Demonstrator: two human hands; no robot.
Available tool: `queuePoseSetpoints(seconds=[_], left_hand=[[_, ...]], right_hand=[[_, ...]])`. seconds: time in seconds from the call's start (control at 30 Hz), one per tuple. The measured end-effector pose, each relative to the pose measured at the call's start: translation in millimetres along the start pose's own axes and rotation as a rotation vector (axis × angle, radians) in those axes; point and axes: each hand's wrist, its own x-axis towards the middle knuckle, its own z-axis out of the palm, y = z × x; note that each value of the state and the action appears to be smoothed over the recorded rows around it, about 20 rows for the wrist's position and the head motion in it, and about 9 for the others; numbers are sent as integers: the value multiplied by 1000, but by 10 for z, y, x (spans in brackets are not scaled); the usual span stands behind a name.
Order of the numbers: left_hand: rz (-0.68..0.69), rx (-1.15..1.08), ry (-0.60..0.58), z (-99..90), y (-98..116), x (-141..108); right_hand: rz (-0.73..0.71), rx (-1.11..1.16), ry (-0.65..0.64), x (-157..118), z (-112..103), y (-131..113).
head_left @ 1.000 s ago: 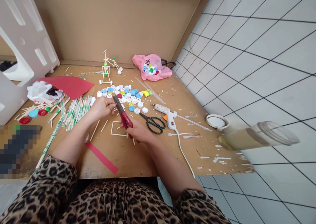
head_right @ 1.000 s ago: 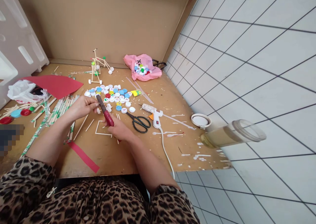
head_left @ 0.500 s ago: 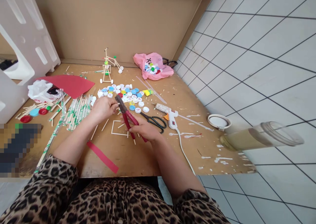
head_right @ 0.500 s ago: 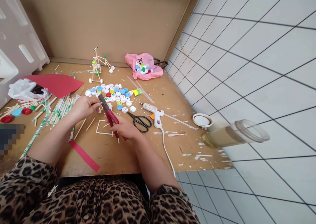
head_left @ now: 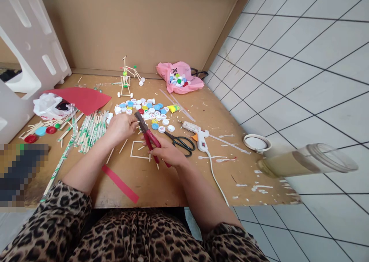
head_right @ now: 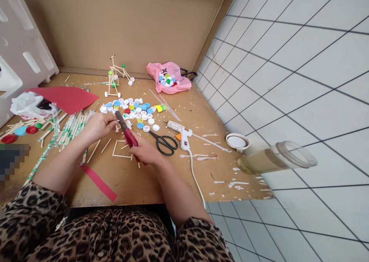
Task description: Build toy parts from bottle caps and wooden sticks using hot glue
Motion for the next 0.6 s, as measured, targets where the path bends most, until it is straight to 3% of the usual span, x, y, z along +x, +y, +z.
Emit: queuePoseSetpoints(seconds=[0.37, 0.6], left_hand=[[-32, 63, 14, 61, 8, 13], [-11, -35, 16, 11, -26, 9]], right_hand=[[75, 7, 0, 47, 29, 24], [-48, -59, 107, 68, 132, 38]])
